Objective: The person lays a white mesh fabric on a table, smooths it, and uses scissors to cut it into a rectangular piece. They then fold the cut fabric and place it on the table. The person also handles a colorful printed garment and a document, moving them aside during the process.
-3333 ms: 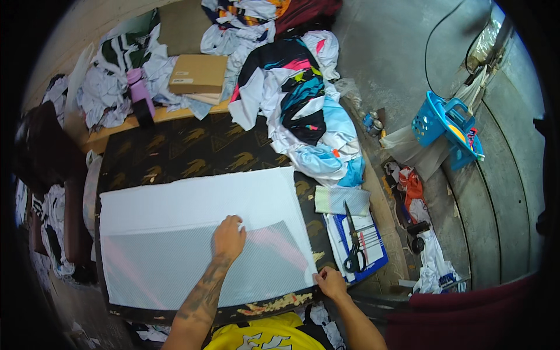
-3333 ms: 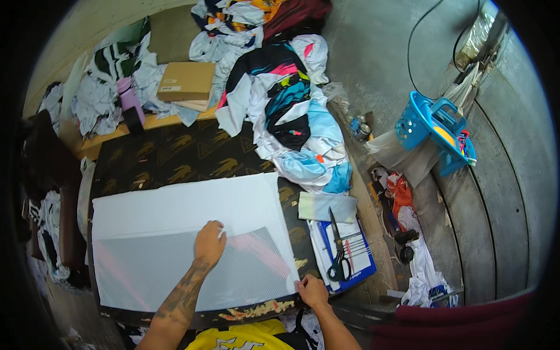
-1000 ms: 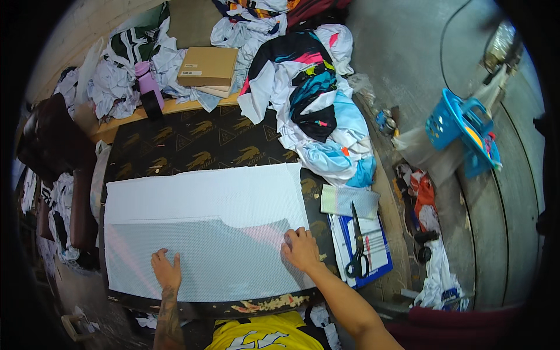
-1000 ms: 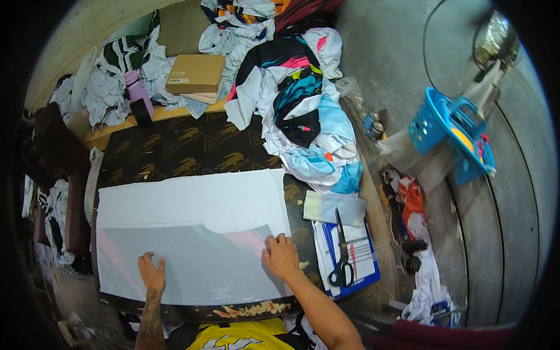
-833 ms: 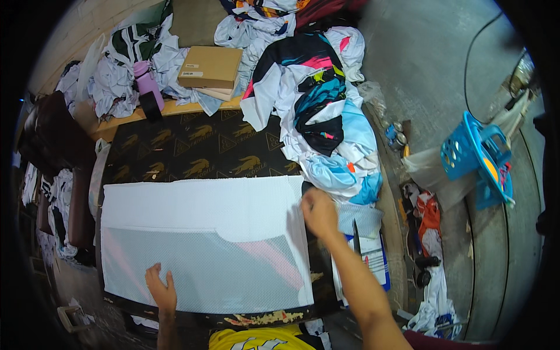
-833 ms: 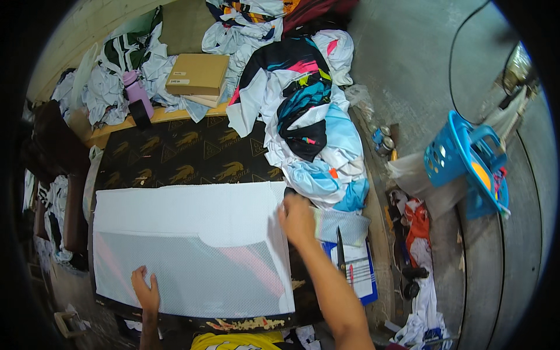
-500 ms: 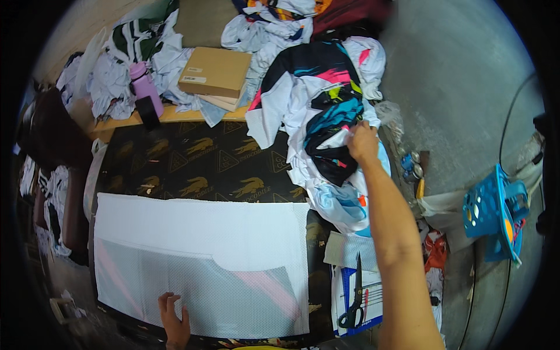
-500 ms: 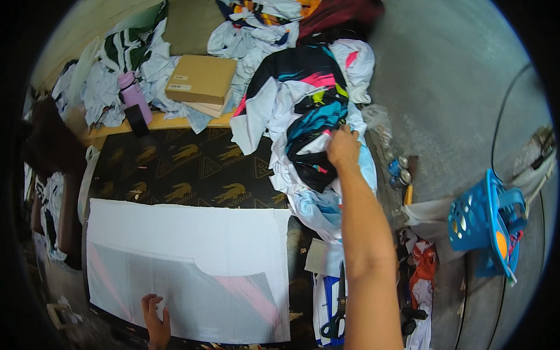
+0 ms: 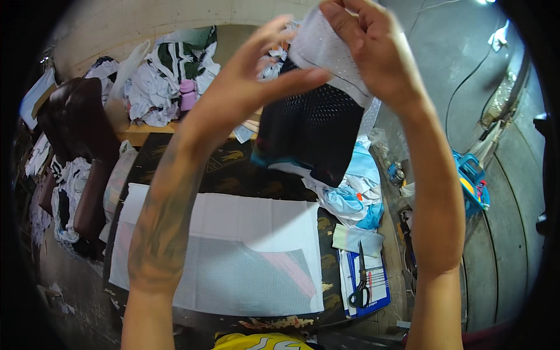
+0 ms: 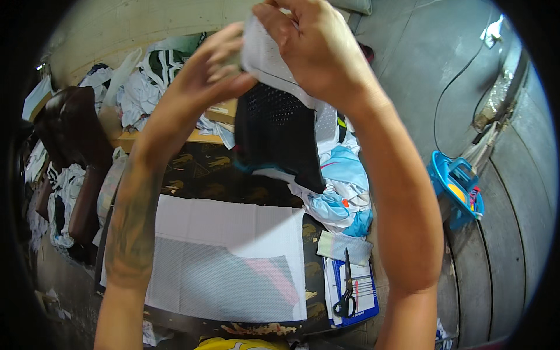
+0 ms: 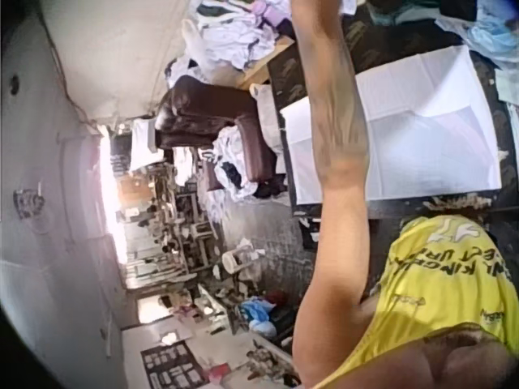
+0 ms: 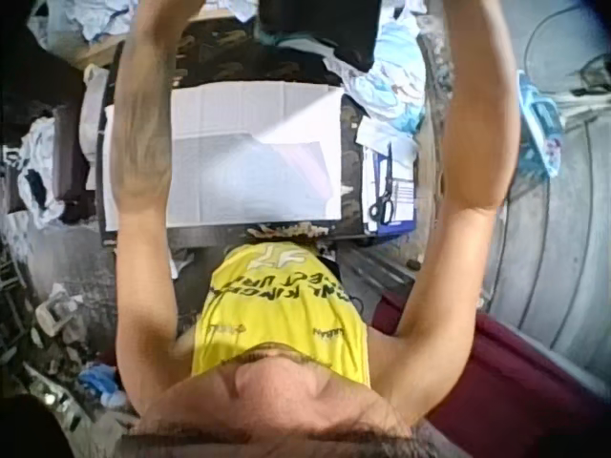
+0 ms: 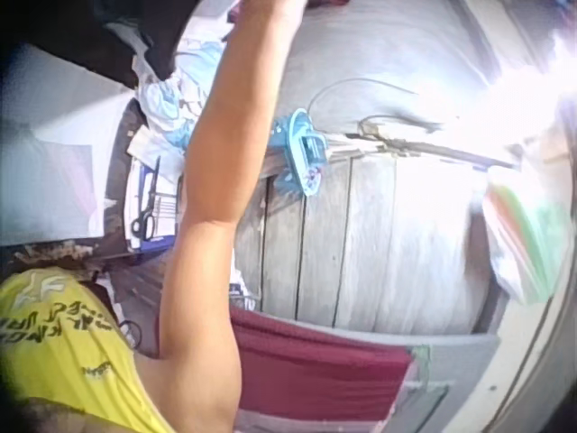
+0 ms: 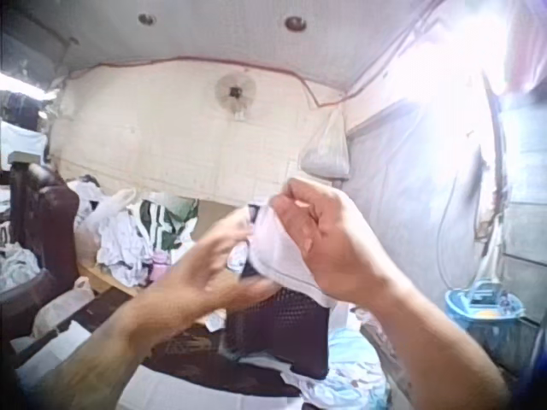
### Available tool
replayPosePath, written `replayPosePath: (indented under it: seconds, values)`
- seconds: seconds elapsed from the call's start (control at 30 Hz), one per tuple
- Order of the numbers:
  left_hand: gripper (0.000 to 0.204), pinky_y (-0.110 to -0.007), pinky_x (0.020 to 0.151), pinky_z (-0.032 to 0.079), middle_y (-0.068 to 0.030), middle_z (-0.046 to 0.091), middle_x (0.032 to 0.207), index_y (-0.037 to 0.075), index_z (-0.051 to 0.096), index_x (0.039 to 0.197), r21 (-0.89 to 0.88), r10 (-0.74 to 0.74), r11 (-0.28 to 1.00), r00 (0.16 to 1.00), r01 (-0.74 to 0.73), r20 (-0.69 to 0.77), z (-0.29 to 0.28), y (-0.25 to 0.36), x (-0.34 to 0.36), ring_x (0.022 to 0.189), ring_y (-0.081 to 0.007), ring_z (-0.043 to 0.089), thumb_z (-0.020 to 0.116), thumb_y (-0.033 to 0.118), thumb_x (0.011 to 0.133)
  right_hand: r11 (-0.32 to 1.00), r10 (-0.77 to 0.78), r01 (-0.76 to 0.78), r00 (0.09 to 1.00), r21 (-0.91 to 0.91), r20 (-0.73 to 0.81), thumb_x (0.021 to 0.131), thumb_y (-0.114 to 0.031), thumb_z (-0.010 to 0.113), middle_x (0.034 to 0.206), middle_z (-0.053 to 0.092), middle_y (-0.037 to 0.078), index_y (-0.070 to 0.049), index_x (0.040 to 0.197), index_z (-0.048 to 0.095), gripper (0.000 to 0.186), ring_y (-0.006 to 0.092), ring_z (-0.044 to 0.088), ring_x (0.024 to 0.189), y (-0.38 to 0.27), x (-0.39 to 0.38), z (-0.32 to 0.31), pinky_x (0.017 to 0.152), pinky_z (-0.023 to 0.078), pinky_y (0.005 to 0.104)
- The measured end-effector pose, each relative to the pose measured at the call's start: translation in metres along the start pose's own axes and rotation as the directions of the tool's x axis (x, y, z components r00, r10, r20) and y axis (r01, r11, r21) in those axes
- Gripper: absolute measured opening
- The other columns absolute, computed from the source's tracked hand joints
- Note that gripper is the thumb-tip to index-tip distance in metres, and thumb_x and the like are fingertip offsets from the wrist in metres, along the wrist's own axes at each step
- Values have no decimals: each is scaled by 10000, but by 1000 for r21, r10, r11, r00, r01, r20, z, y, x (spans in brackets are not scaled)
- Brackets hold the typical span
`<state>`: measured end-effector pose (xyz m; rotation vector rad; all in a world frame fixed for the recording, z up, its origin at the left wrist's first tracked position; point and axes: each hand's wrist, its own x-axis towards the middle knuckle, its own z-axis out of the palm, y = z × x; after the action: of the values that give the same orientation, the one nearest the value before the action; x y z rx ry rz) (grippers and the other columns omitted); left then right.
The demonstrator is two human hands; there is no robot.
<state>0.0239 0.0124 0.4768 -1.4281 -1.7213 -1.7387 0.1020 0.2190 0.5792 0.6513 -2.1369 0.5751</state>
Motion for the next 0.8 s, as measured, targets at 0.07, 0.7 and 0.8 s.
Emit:
replayPosePath:
  seconds: [0.07, 0.7, 0.8]
  values:
    - [679, -347, 1130, 494, -111, 722, 1335, 1, 622, 1474, -286, -132, 933, 949, 216, 285, -22, 45, 44, 1216, -185, 686, 786, 454, 996, 998, -19, 28, 988, -61, 153, 1019, -271, 758, 929, 736, 169, 31, 1063, 719, 308, 193, 669, 893, -49, 15, -24, 825, 547, 366]
    - [393, -285, 675, 446, 3, 614, 773, 111, 744, 934, 642, -862, 411, 505, 647, 43, -322, 266, -408, 707, -128, 571, 923, 150, 586, 801, 534, -564, 523, -199, 665, 813, 16, 717, 880, 747, 205, 16, 1033, 715, 220, 353, 725, 816, -227, -323, -46, 786, 559, 415]
    - [234, -382, 670, 509, -133, 636, 720, 93, 803, 976, 756, -784, 92, 515, 648, -346, -306, 269, -525, 675, -294, 655, 792, 55, 745, 583, 712, -806, 450, -98, 539, 758, -10, 758, 766, 699, 152, 12, 972, 693, 225, 203, 701, 719, -263, -393, -52, 707, 534, 353]
